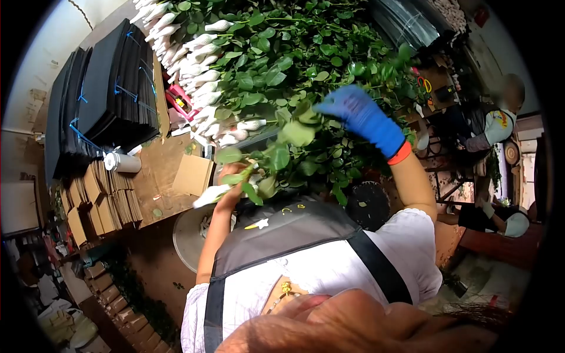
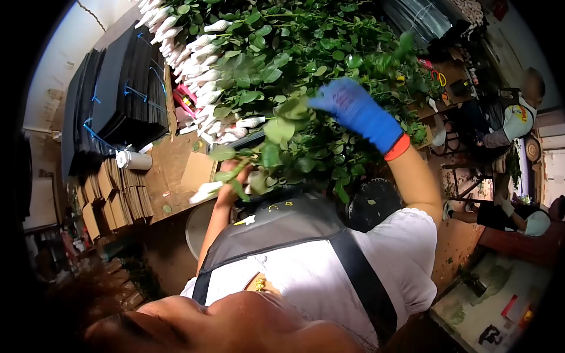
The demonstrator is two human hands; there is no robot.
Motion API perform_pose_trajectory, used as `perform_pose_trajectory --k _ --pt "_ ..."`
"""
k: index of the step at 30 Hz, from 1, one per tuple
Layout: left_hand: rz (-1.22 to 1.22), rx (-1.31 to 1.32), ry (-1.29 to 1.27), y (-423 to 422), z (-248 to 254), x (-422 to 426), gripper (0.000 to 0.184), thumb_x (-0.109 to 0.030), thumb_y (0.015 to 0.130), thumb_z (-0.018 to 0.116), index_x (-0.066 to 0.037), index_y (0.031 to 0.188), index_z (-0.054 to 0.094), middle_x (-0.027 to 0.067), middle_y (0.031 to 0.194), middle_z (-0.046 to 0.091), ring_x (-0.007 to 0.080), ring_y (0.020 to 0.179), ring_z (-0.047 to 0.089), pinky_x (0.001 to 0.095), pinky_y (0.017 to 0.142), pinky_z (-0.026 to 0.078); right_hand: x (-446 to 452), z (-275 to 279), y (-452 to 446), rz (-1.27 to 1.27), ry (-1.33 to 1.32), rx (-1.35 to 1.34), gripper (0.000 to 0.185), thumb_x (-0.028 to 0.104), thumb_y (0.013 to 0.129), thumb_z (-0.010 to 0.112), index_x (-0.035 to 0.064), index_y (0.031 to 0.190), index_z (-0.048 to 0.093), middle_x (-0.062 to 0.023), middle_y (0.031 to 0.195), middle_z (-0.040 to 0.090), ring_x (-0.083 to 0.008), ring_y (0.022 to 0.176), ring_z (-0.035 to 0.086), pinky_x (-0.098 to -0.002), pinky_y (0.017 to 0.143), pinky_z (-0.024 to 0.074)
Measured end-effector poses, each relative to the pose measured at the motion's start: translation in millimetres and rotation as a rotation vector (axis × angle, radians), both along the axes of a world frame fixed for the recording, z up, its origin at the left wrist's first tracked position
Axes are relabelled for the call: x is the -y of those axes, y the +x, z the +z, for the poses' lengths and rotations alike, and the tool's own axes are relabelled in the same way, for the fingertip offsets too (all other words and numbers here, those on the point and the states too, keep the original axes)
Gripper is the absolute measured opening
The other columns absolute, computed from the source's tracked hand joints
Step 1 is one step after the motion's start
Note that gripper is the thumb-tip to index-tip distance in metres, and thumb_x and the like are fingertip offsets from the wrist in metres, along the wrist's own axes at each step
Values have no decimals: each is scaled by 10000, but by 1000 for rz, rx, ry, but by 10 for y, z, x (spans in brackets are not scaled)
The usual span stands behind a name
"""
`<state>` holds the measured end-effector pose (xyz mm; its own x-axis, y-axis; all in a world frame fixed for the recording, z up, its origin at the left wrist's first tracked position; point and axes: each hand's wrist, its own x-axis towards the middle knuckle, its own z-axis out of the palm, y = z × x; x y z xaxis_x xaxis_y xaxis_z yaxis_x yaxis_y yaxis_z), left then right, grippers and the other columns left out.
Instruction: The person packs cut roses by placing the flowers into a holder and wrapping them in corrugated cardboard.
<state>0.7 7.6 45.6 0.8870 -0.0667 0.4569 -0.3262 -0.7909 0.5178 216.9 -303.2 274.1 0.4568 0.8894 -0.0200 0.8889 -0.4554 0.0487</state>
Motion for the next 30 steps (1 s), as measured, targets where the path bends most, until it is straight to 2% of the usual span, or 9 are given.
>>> perform_pose_trajectory --k 2,4,8,9,16,17,21,28,30 --pt "183 -431 -493 -3 330 132 356 -83 835 734 -73 1174 623 64 1037 660 171 942 627 314 815 510 244 -515 62 -28 -42 68 406 -28 830 617 253 1118 674 -66 856 662 -269 791 671 -413 719 566" --pt "187 -369 -781 18 334 210 511 -22 805 751 -68 1271 548 93 1078 662 187 957 634 311 852 513 310 -676 25 -150 -159 46 347 9 858 613 237 1110 681 -79 872 672 -284 799 681 -424 699 565" --pt "227 -256 -550 -23 309 172 686 -45 768 833 -80 1353 477 119 1195 638 201 1046 656 319 901 515 382 -870 -33 -366 -281 36 275 92 885 613 221 1117 685 -92 918 687 -283 862 693 -420 725 566" --pt "209 -390 -864 -25 399 227 659 -58 771 836 -88 1339 504 120 1227 618 196 1035 651 327 882 531 394 -903 -27 -408 -323 12 267 104 888 612 221 1116 686 -95 932 691 -282 884 694 -416 739 565" --pt "220 -270 -444 -39 438 206 541 -67 772 826 -87 1251 575 105 1108 609 240 955 650 333 835 542 527 -1356 56 -280 -350 -101 264 113 885 600 184 1124 684 -100 999 701 -281 939 697 -412 760 565" --pt "228 -287 -472 -52 431 215 510 -70 778 818 -84 1230 582 121 1092 605 256 949 649 338 832 540 371 -1236 181 -473 -519 -253 322 130 844 675 211 1156 666 -74 1077 683 -314 954 662 -442 823 539" --pt "205 -249 -505 -25 452 238 474 -62 783 810 -79 1208 601 122 1083 608 248 964 643 342 839 537 -195 -924 347 -329 363 43 349 144 820 673 192 1165 645 -53 1115 668 -280 987 627 -416 883 500" --pt "196 -343 -438 15 534 209 488 -86 801 802 -89 1254 621 106 1114 600 236 990 641 342 853 526 -1168 -1279 979 -440 152 368 309 169 740 740 170 1044 680 -93 1106 608 -274 1122 571 -435 1014 435" --pt "200 -348 -406 16 531 203 500 -96 802 805 -81 1262 609 109 1122 593 236 992 645 345 855 527 -1097 -1158 963 -353 393 247 247 198 787 719 158 1028 681 -67 1186 612 -275 1139 566 -430 1023 427"
